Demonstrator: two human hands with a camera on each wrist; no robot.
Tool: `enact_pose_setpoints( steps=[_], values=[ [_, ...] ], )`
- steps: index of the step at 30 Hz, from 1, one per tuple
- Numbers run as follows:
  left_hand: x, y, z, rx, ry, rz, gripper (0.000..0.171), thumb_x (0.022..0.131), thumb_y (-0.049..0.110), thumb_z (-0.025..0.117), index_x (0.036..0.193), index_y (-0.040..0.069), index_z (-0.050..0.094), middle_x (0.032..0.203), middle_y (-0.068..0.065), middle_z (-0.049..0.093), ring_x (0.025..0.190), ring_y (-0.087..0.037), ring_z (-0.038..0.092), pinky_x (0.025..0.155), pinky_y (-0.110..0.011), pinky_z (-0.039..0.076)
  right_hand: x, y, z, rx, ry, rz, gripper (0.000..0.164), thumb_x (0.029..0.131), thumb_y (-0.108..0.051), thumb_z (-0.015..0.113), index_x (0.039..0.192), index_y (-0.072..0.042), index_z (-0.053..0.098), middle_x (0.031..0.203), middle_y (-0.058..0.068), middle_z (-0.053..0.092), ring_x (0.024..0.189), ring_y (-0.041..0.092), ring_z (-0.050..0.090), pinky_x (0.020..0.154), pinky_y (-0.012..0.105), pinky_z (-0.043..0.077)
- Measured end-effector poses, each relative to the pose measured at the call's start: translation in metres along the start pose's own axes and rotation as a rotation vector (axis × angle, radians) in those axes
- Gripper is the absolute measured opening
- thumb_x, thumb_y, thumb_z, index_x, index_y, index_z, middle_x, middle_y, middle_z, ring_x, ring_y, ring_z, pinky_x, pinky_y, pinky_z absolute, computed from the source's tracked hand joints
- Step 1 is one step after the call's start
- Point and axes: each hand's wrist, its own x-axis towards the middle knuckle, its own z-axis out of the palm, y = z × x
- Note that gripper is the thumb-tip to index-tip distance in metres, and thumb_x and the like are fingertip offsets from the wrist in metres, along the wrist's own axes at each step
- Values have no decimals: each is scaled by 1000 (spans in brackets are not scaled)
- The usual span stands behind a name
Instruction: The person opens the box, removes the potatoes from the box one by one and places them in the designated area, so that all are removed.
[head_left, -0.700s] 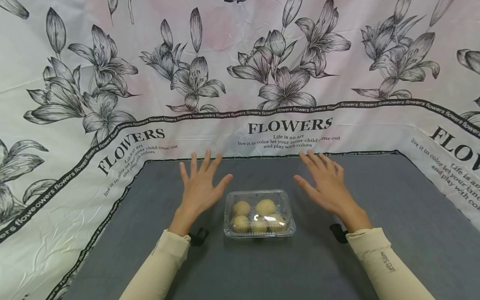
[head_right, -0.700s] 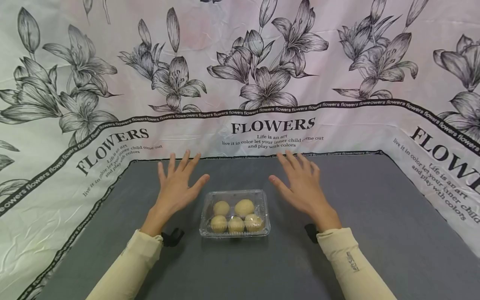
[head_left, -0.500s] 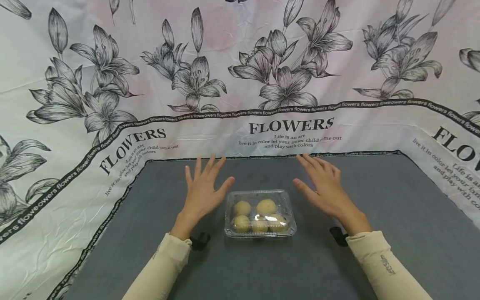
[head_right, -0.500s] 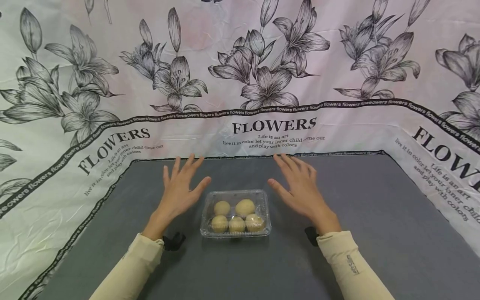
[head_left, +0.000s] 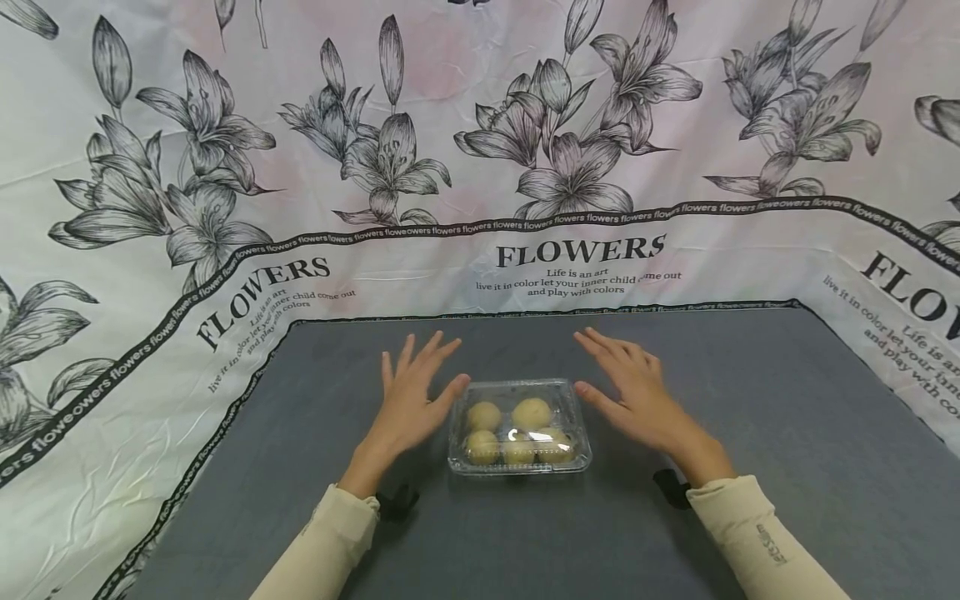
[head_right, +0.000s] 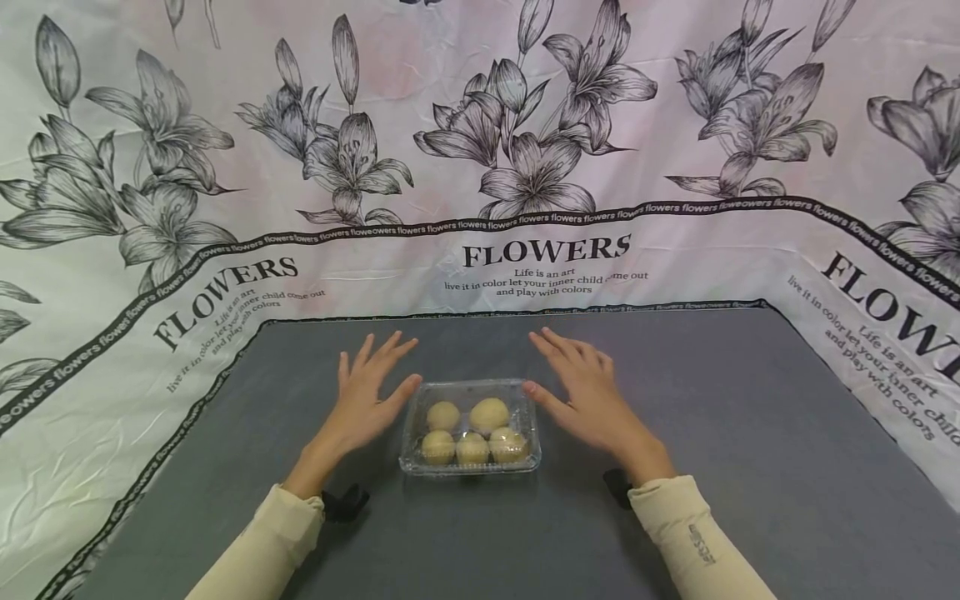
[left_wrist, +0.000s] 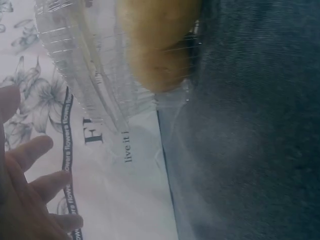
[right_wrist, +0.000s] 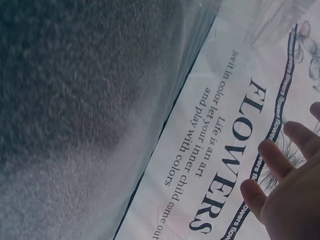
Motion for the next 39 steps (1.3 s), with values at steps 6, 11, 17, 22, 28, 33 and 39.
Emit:
enact_pose_setpoints(
  steps=[6, 11, 17, 22, 28, 33, 39],
  values=[
    [-5, -6, 1, -29, -49, 29, 61, 102, 54, 53, 157, 31, 41, 168, -1, 31, 160, -37, 7, 120, -69, -12, -3, -5, 5, 41, -50, -19, 72, 101, -40, 61, 163, -26, 27, 168, 10, 29, 144, 38, 34, 108, 63, 21],
    [-8, -12, 4, -29, -101, 74, 63, 101, 56, 54, 156, 28, 43, 166, -3, 35, 160, -37, 10, 121, -69, -11, -6, -8, 9, 45, -72, -25, 75, 98, -42, 66, 162, -26, 30, 166, 10, 33, 142, 36, 36, 105, 61, 23],
    [-9, -20, 7, -61, -167, 130, 63, 100, 53, 57, 156, 26, 44, 161, -4, 43, 159, -35, 14, 123, -66, -6, -10, -9, 13, 59, -104, -47, 81, 92, -46, 72, 160, -21, 35, 164, 10, 37, 140, 37, 39, 104, 65, 26],
    [-10, -26, 9, -125, -230, 183, 69, 98, 58, 59, 155, 22, 45, 159, -4, 47, 158, -35, 19, 125, -65, 0, -11, -9, 17, 81, -157, -56, 91, 85, -52, 78, 160, -24, 35, 164, 7, 36, 142, 36, 39, 105, 66, 26],
    [-11, -26, 7, -189, -307, 176, 86, 85, 60, 75, 157, 30, 40, 164, -1, 38, 159, -34, 19, 126, -62, 3, -11, -12, 17, 74, -181, -69, 104, 75, -57, 84, 161, -30, 32, 163, 4, 38, 141, 33, 40, 104, 62, 28],
    [-12, -24, 4, -181, -360, 189, 102, 74, 51, 89, 159, 34, 35, 166, -3, 35, 159, -36, 17, 126, -64, 5, -12, -12, 19, 77, -185, -87, 109, 71, -59, 87, 160, -31, 32, 162, 7, 39, 140, 31, 41, 102, 58, 29],
    [-12, -23, 3, -166, -390, 218, 110, 68, 54, 92, 159, 37, 33, 165, -3, 35, 160, -34, 14, 126, -64, 6, -13, -10, 21, 78, -195, -83, 113, 68, -65, 86, 160, -30, 32, 162, 6, 38, 141, 32, 39, 103, 61, 30]
  ],
)
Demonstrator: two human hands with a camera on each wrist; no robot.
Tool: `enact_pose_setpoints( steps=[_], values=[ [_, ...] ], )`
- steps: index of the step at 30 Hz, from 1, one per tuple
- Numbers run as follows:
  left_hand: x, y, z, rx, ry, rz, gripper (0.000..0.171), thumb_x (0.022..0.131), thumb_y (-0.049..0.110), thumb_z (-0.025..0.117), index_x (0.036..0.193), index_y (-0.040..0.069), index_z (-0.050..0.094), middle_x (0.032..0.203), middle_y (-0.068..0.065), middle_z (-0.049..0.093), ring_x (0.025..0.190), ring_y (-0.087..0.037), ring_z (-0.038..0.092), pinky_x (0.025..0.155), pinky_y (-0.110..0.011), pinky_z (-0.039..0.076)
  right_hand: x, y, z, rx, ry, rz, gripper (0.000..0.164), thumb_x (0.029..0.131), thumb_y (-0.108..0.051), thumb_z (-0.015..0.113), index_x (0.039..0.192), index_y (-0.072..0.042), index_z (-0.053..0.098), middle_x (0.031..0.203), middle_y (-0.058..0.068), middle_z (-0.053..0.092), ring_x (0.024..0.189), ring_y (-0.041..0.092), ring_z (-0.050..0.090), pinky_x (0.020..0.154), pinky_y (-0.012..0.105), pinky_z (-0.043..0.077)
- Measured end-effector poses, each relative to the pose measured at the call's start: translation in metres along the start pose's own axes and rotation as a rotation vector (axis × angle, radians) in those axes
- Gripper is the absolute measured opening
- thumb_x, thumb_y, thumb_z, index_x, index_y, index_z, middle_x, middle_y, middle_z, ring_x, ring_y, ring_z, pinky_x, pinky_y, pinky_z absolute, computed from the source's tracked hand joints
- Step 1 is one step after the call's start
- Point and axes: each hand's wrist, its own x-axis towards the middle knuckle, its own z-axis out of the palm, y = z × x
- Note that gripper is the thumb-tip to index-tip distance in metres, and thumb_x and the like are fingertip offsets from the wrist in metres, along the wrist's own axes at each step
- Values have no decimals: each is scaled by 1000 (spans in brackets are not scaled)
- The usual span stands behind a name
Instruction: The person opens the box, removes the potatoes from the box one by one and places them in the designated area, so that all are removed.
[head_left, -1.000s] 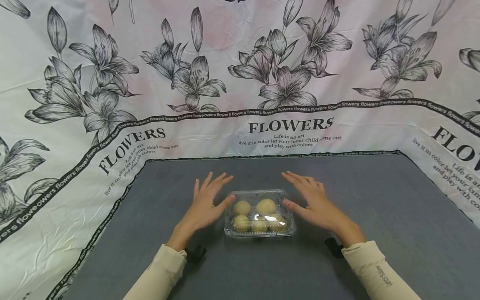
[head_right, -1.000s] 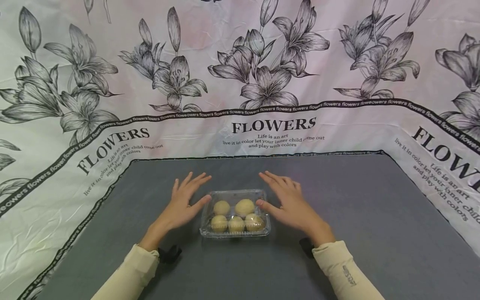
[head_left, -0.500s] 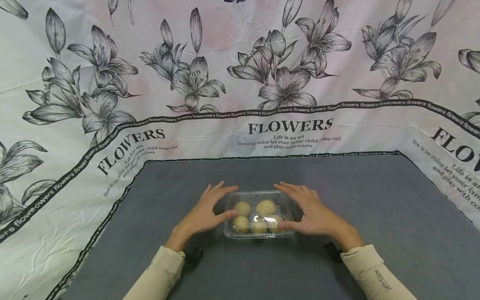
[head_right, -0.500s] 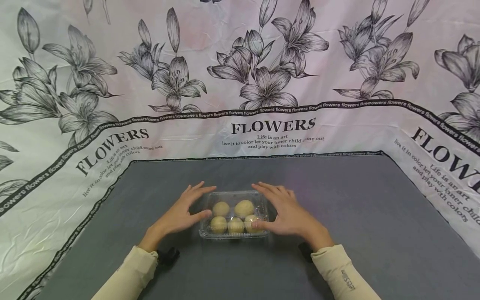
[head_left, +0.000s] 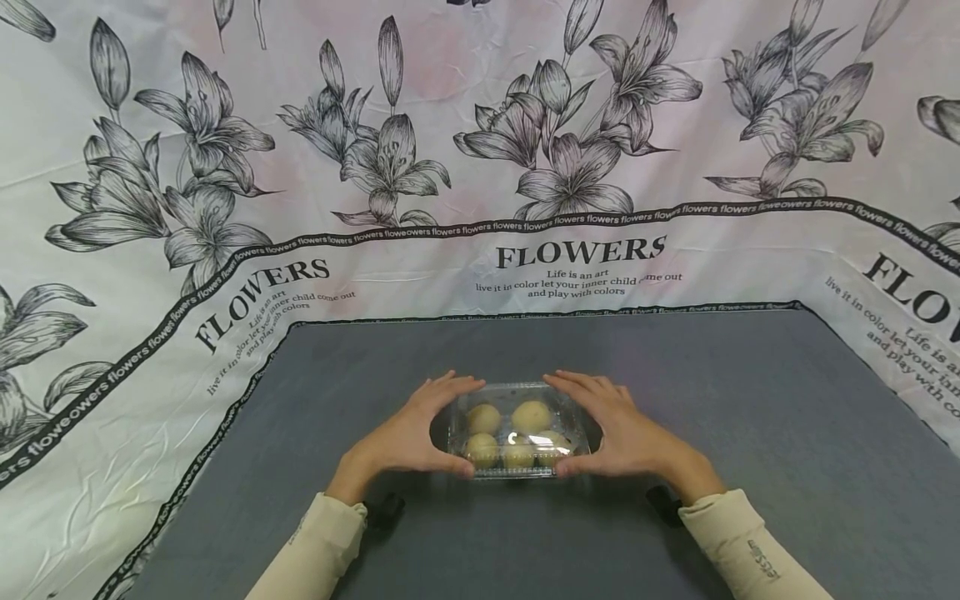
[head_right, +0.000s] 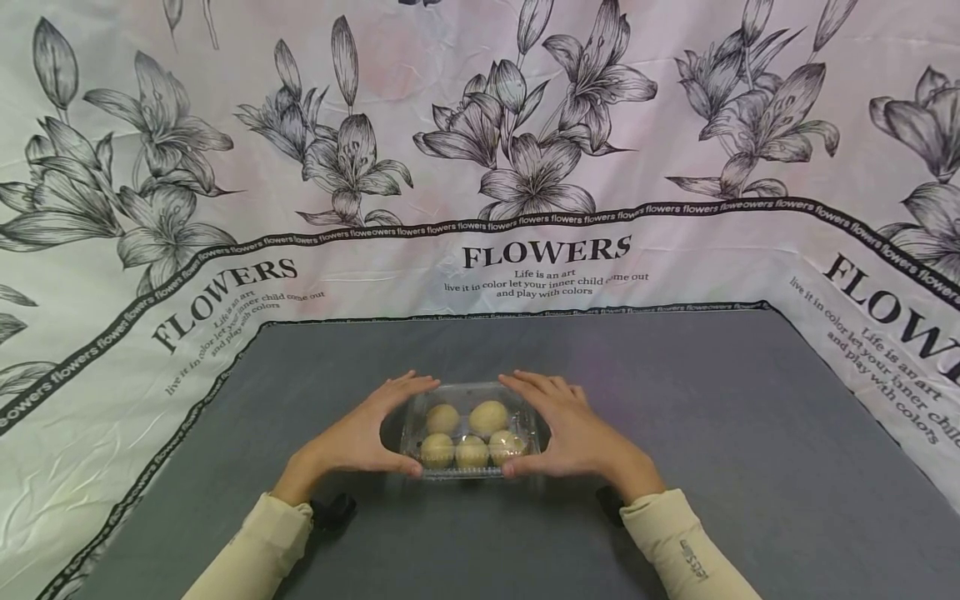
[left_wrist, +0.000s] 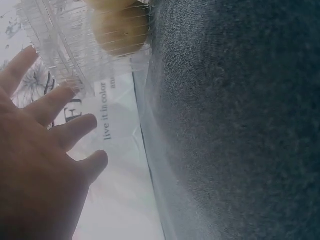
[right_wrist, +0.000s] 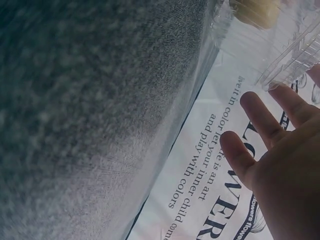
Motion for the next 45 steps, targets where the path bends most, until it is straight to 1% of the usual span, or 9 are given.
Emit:
enact_pose_setpoints(
  steps=[4, 8, 10, 14, 17, 23, 31, 39, 45],
  values=[
    [0, 3, -1, -8, -14, -41, 107, 69, 50, 93, 158, 40, 34, 167, 1, 32, 160, -33, 13, 124, -67, 12, 0, 0, 0, 8, -5, 9, 111, 69, -65, 85, 160, -33, 31, 162, 7, 38, 143, 34, 39, 104, 64, 30],
    [0, 4, -2, -20, -25, -79, 104, 69, 52, 92, 156, 46, 35, 167, 1, 31, 160, -32, 14, 120, -70, 20, 0, 0, -1, 17, -5, 14, 109, 70, -64, 85, 160, -31, 33, 161, 9, 38, 143, 34, 39, 106, 68, 29],
    [1, 5, -3, -22, -28, -86, 103, 69, 54, 91, 155, 47, 35, 167, 2, 31, 159, -30, 16, 119, -69, 23, 0, 0, -1, 22, -5, 16, 109, 70, -64, 85, 160, -30, 34, 162, 8, 38, 143, 34, 38, 106, 70, 29],
    [3, 6, -3, -28, -32, -91, 101, 70, 54, 90, 155, 48, 36, 166, 9, 30, 157, -27, 22, 118, -66, 29, 0, 1, -2, 33, -7, 19, 108, 71, -64, 85, 159, -28, 35, 162, 6, 37, 144, 35, 38, 107, 71, 28],
    [4, 6, -3, -33, -32, -88, 99, 71, 52, 90, 155, 47, 36, 166, 10, 29, 156, -27, 26, 117, -66, 31, 1, 2, -2, 40, -6, 18, 107, 72, -63, 85, 159, -26, 36, 162, 5, 36, 144, 35, 38, 107, 70, 28],
    [8, 7, -3, -37, -34, -88, 98, 72, 48, 91, 155, 43, 38, 166, 6, 30, 155, -29, 27, 117, -66, 31, 1, 4, -2, 43, -3, 20, 105, 73, -62, 85, 159, -27, 36, 162, 4, 36, 143, 35, 39, 106, 68, 30],
    [13, 4, -2, -37, -35, -76, 98, 74, 46, 90, 157, 35, 40, 167, 4, 29, 155, -30, 26, 118, -64, 31, 1, 8, -2, 80, -2, 34, 102, 75, -58, 85, 160, -32, 34, 163, 8, 35, 145, 39, 37, 107, 72, 27],
    [19, 0, -3, -46, -35, -83, 95, 75, 44, 89, 157, 36, 40, 169, 5, 25, 157, -29, 23, 119, -64, 28, 5, 12, -1, 94, 14, 49, 102, 76, -55, 86, 160, -28, 34, 163, 12, 35, 145, 41, 37, 108, 73, 27],
    [23, -2, -3, -47, -30, -96, 94, 76, 46, 88, 156, 42, 38, 169, 6, 23, 158, -28, 21, 119, -65, 27, 6, 16, -1, 106, 15, 73, 103, 77, -54, 85, 161, -27, 32, 163, 11, 34, 147, 43, 34, 110, 75, 23]
  ],
)
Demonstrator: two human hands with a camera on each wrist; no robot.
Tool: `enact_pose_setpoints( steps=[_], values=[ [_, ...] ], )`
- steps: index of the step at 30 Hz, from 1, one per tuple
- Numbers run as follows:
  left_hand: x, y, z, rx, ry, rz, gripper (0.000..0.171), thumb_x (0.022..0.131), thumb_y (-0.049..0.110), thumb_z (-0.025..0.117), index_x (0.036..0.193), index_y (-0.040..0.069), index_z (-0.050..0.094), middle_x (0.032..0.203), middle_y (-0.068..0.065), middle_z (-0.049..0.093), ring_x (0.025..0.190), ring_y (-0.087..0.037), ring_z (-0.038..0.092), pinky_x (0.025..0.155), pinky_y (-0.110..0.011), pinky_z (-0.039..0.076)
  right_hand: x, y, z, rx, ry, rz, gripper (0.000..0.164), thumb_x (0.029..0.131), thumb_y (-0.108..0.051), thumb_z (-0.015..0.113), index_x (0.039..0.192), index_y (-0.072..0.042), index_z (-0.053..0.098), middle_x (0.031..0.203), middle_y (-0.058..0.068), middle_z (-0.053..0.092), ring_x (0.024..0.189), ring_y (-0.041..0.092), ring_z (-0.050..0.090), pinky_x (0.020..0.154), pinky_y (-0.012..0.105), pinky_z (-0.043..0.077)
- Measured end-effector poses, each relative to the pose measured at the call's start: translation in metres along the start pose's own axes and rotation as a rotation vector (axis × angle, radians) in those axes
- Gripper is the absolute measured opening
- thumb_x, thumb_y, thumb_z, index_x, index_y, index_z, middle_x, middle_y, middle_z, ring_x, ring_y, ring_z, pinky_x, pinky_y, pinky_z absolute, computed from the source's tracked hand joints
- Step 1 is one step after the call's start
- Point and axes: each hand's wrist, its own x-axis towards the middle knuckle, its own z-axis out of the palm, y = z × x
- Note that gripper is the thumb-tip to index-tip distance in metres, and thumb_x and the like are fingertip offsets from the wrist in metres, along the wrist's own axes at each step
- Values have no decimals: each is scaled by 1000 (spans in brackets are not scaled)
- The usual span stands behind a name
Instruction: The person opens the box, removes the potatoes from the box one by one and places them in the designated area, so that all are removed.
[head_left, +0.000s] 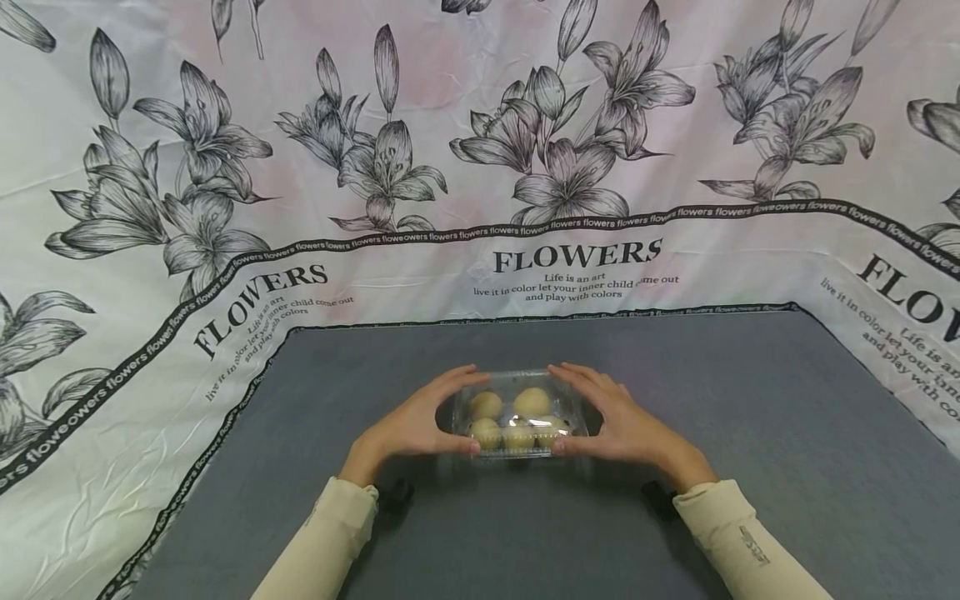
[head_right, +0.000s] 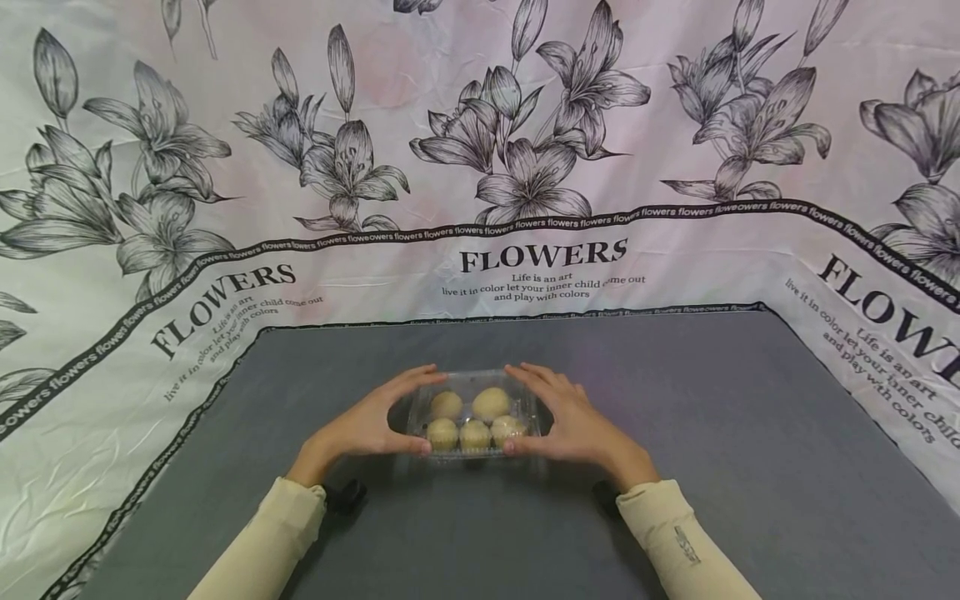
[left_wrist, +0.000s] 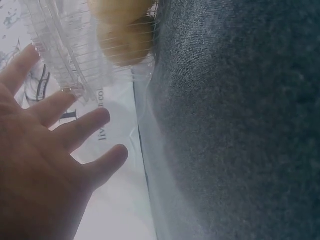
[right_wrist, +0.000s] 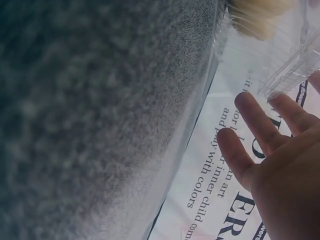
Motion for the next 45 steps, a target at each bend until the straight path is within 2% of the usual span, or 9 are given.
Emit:
enact_pose_setpoints(
  steps=[5, 12, 16, 19, 23, 27, 31, 36, 45],
  values=[
    [2, -3, 0, -8, 4, -9, 94, 77, 48, 88, 156, 42, 37, 170, 5, 20, 158, -29, 20, 119, -67, 27, 2, 3, 1, 3, 14, 1, 101, 79, -52, 84, 161, -25, 31, 163, 10, 36, 147, 43, 35, 111, 75, 24],
    [2, -7, 1, -13, 10, 9, 95, 78, 51, 85, 158, 39, 35, 172, 8, 14, 159, -30, 16, 118, -70, 25, 1, 3, 1, -1, 17, 15, 101, 82, -52, 82, 163, -30, 26, 163, 12, 36, 147, 44, 34, 110, 75, 25],
    [-3, -8, 1, -34, 18, 25, 94, 84, 52, 79, 161, 38, 27, 173, 8, 7, 160, -30, 11, 118, -71, 23, 0, 3, 2, -14, 12, 4, 104, 82, -51, 82, 164, -28, 22, 164, 15, 32, 148, 47, 32, 110, 76, 24],
    [-8, -8, 2, -47, 38, 7, 96, 87, 52, 77, 162, 44, 18, 173, 10, 3, 160, -29, 9, 118, -72, 22, 0, 2, 2, -8, -12, 6, 110, 80, -52, 83, 165, -28, 18, 167, 17, 26, 149, 50, 28, 109, 79, 21],
    [-15, -7, 5, -18, 65, -25, 102, 85, 54, 78, 160, 51, 9, 173, 8, 7, 160, -28, 13, 117, -71, 25, -3, 1, 4, 2, -44, 25, 116, 78, -54, 85, 165, -24, 14, 168, 20, 19, 150, 52, 24, 109, 81, 18],
    [-19, -8, 8, 22, 73, -36, 109, 81, 56, 81, 160, 51, 5, 172, 8, 13, 159, -29, 18, 118, -68, 27, -5, 1, 6, 1, -47, 34, 119, 77, -53, 86, 165, -22, 12, 168, 20, 18, 151, 51, 23, 109, 81, 18],
    [-19, -8, 11, 42, 82, -47, 113, 78, 59, 83, 161, 49, 6, 172, 8, 14, 159, -29, 18, 118, -69, 27, -7, 1, 5, 6, -51, 47, 117, 80, -52, 84, 165, -24, 10, 168, 20, 19, 152, 50, 22, 110, 80, 17],
    [-19, -6, 13, 68, 81, -54, 117, 76, 61, 83, 163, 44, 7, 173, 1, 14, 159, -30, 15, 118, -71, 24, -9, -1, 4, 10, -60, 75, 112, 83, -49, 82, 165, -29, 9, 168, 15, 22, 152, 49, 24, 111, 80, 19],
    [-20, -4, 15, 112, 89, -64, 115, 77, 64, 81, 161, 49, 4, 172, 1, 18, 159, -34, 16, 117, -73, 22, -8, -4, 4, -10, -53, 60, 107, 86, -50, 80, 165, -24, 12, 167, 17, 24, 151, 48, 25, 110, 79, 22]
  ],
)
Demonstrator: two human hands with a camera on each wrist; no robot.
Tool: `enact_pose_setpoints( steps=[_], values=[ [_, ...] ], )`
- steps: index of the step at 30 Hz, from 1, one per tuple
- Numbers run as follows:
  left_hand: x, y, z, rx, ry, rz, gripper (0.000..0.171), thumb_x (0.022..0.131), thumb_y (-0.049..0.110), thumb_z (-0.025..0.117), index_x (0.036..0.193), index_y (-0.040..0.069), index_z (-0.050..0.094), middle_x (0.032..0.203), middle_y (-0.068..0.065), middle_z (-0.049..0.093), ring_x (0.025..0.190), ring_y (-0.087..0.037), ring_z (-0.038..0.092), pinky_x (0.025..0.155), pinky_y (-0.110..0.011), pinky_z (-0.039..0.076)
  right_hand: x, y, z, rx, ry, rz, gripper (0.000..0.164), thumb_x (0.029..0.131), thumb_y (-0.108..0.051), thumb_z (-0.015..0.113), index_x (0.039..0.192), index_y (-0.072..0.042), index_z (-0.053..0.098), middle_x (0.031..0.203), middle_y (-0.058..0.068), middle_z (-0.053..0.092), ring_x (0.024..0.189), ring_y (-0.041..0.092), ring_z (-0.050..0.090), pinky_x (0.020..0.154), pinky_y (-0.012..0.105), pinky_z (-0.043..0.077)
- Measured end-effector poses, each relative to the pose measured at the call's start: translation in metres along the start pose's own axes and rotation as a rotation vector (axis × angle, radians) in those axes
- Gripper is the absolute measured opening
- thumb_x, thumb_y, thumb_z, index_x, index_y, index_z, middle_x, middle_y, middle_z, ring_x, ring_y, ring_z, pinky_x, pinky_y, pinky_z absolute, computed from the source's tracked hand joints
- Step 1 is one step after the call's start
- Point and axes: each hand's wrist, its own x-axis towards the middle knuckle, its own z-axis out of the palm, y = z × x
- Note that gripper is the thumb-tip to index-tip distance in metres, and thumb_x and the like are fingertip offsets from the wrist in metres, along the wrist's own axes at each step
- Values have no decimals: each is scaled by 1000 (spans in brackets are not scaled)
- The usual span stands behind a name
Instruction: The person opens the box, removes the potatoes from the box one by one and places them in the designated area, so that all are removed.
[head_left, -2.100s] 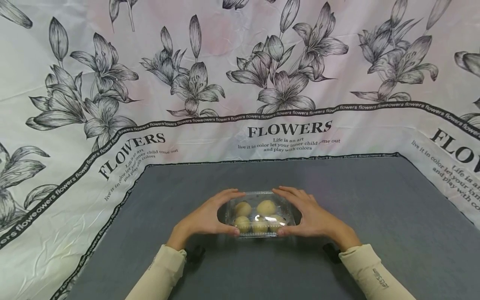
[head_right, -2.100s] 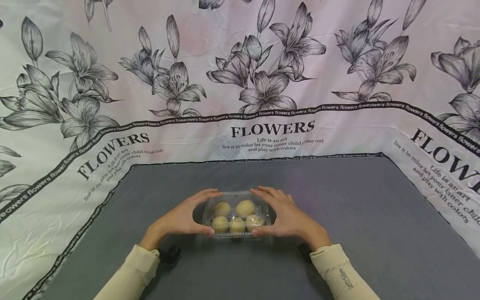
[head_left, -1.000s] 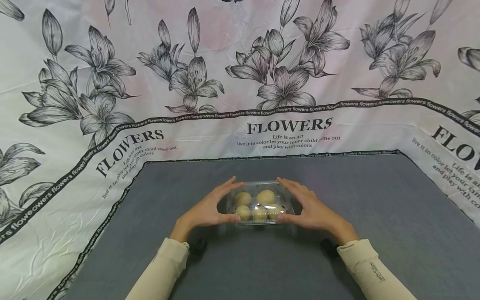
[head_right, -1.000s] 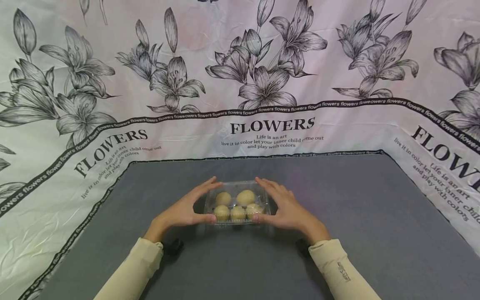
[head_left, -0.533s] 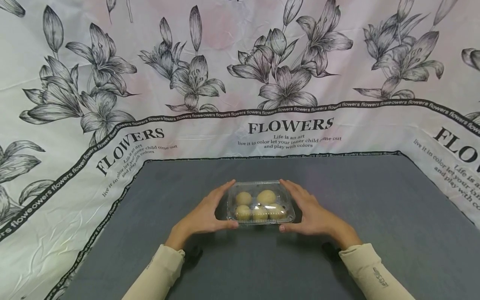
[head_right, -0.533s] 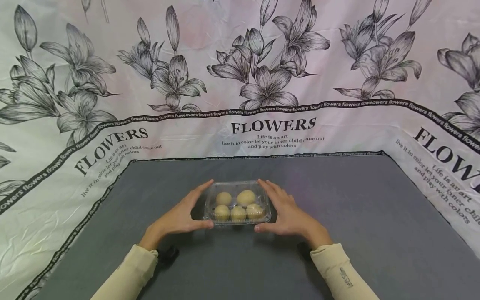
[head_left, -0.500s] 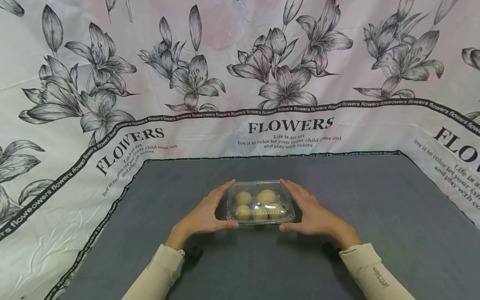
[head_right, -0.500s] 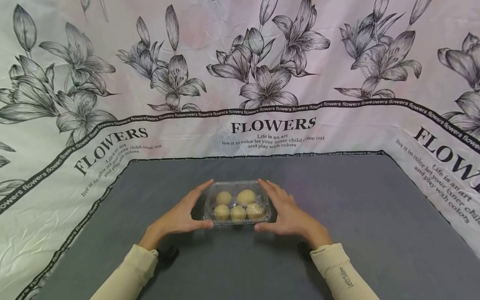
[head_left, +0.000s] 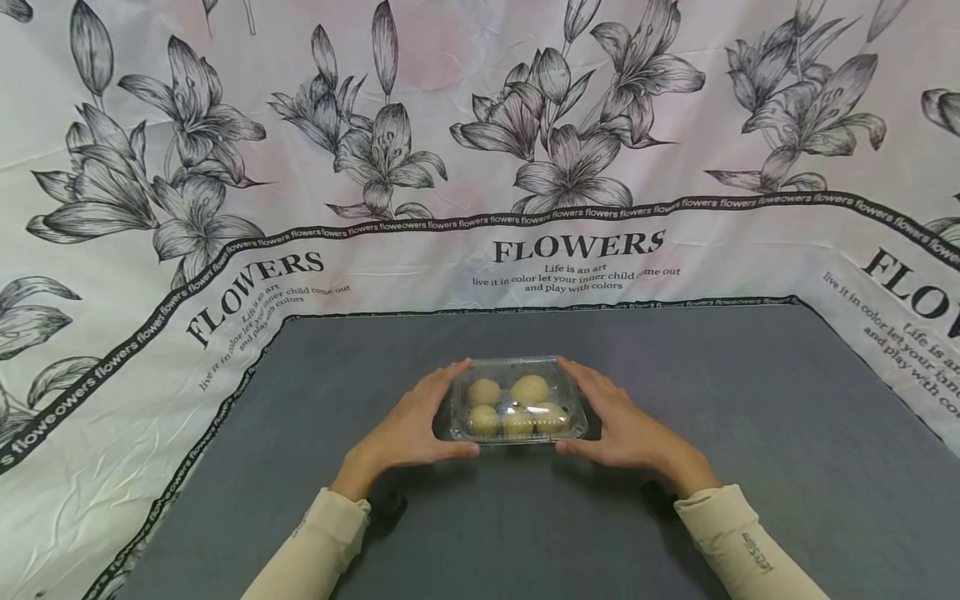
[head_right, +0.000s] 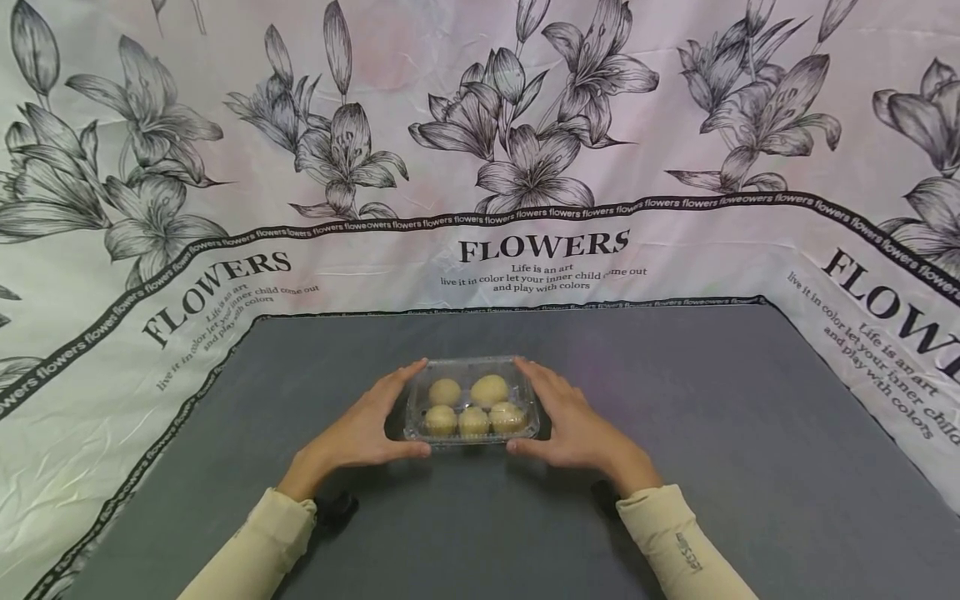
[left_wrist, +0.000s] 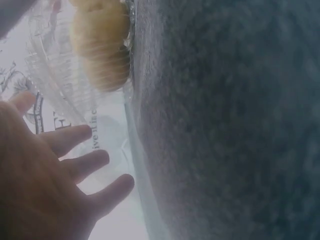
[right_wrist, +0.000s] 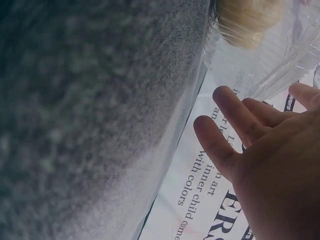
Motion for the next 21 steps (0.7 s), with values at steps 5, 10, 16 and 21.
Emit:
enact_pose_setpoints(
  steps=[5, 10, 16, 21],
  values=[
    [0, 1, 0, 1, -4, -2, 113, 79, 63, 80, 161, 48, 3, 172, 0, 18, 159, -35, 16, 117, -74, 20, 0, 0, 1, 4, 1, 2, 105, 87, -50, 78, 165, -25, 13, 167, 16, 24, 151, 48, 25, 111, 79, 23],
    [0, 2, 2, -5, -2, -1, 111, 81, 62, 79, 162, 46, 4, 172, 1, 18, 159, -34, 17, 116, -75, 20, 0, -1, 1, 12, -2, 6, 104, 88, -50, 77, 165, -24, 13, 167, 16, 25, 151, 48, 28, 110, 78, 25],
    [1, 3, 5, -13, 3, 9, 106, 83, 60, 78, 163, 38, 13, 172, -3, 15, 159, -32, 16, 116, -74, 22, 1, -1, 3, -6, 18, -35, 101, 89, -47, 77, 164, -19, 17, 166, 17, 26, 150, 46, 31, 111, 76, 27],
    [1, 3, 7, -16, 3, 3, 99, 84, 58, 77, 161, 31, 22, 172, -8, 15, 159, -35, 15, 117, -72, 23, 1, -2, 5, -51, 32, -49, 95, 90, -49, 75, 162, -19, 22, 165, 18, 28, 151, 43, 30, 110, 75, 27]
  ],
)
